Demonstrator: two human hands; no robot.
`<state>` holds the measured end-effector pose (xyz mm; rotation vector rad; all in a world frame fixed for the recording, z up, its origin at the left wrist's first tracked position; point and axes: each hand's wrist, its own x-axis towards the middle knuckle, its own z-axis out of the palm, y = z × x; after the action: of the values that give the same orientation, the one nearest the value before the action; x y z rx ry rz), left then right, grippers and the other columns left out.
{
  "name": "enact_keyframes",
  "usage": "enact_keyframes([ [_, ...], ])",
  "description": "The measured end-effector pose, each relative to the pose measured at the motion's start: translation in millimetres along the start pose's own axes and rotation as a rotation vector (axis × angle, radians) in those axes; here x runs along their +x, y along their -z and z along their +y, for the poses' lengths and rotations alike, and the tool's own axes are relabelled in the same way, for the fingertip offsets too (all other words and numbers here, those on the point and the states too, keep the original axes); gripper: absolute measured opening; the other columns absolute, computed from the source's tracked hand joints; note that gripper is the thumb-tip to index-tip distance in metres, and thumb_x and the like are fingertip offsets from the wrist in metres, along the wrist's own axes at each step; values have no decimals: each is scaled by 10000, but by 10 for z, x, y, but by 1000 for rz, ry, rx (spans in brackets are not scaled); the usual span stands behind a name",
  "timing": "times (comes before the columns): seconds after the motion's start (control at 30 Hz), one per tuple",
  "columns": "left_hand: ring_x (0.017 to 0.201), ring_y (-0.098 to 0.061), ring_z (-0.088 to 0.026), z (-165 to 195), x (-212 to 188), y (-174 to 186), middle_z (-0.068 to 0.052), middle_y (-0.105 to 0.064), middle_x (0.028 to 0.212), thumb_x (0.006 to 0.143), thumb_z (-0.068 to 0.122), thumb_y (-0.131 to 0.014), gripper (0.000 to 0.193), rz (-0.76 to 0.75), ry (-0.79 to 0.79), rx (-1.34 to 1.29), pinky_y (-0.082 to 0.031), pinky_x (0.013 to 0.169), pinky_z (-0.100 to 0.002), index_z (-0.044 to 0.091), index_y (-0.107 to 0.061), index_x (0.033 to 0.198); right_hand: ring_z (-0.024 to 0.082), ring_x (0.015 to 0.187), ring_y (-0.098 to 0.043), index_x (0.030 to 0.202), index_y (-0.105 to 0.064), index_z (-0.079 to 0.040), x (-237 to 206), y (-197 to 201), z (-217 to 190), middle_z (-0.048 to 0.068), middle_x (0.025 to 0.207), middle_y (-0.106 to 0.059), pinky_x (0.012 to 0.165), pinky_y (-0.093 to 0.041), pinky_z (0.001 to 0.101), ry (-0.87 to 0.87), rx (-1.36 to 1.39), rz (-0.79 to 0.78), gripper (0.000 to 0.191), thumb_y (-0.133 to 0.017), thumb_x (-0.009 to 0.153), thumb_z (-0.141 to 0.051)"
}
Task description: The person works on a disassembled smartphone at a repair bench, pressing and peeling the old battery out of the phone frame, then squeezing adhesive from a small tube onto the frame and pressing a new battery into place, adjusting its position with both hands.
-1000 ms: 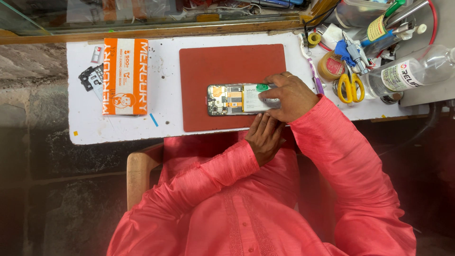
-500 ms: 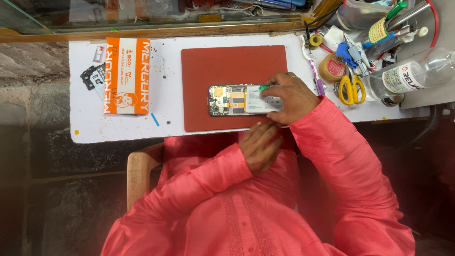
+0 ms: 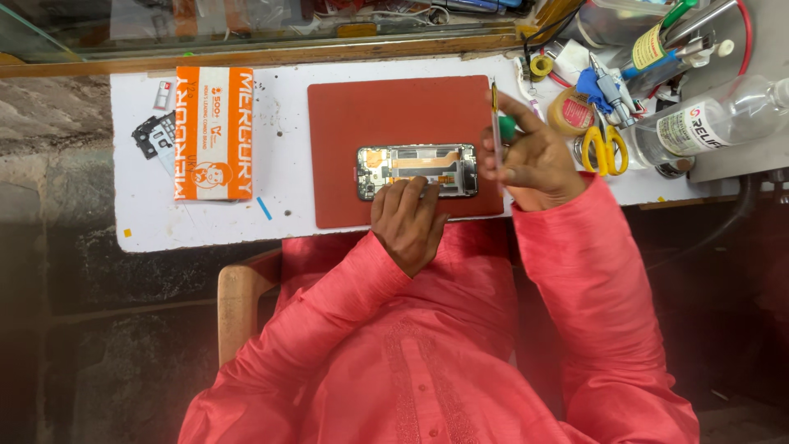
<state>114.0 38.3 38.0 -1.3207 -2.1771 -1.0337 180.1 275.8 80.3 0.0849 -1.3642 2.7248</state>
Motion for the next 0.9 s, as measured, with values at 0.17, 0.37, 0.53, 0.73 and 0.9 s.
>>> enact_keyframes([
  [0.17, 1180, -588, -344, 39, -67, -32, -171, -607, 1248, 858, 216, -787, 479, -15, 27, 1, -436, 1079, -524, -19, -657, 1255, 208, 1173, -607, 1637, -340, -19, 144, -126, 232, 100, 1395, -532, 993, -574, 354, -9, -203, 91, 990, -834, 787, 95],
  [0.37, 1202, -576, -355, 8, -123, -95, -183, -588, 1262, 888, 205, -765, 439, 21, 10, 23, -429, 1102, -535, -13, -656, 1253, 182, 1408, -493, 1650, -240, -55, 485, -158, 409, 92, 1553, -412, 1146, -499, 338, -102, -319, -177, 1020, -835, 827, 35],
  [0.53, 1231, -562, -338, -1, -173, -110, -172, -582, 1286, 887, 210, -759, 435, -18, 12, 36, -409, 1127, -539, 7, -669, 1261, 172, 1418, -470, 1584, -323, -37, 815, 44, 412, 100, 1514, -466, 1189, -424, 331, -197, -632, -332, 845, -759, 866, 59],
  [0.73, 1234, -542, -301, 10, -213, -128, -122, -589, 1289, 898, 245, -771, 444, -5, 15, 91, -382, 1125, -524, 38, -687, 1281, 171, 1309, -569, 1488, -460, -44, 758, 95, 344, 75, 1374, -588, 1087, -489, 329, -268, -891, -223, 560, -586, 956, 78],
  [0.9, 1228, -536, -284, 25, -254, -141, -98, -591, 1292, 909, 264, -770, 451, 4, 27, 126, -365, 1138, -513, 58, -696, 1303, 249, 1283, -600, 1429, -521, -39, 606, 34, 231, 129, 1349, -615, 1066, -494, 368, -137, -1259, -202, 531, -647, 922, 54],
])
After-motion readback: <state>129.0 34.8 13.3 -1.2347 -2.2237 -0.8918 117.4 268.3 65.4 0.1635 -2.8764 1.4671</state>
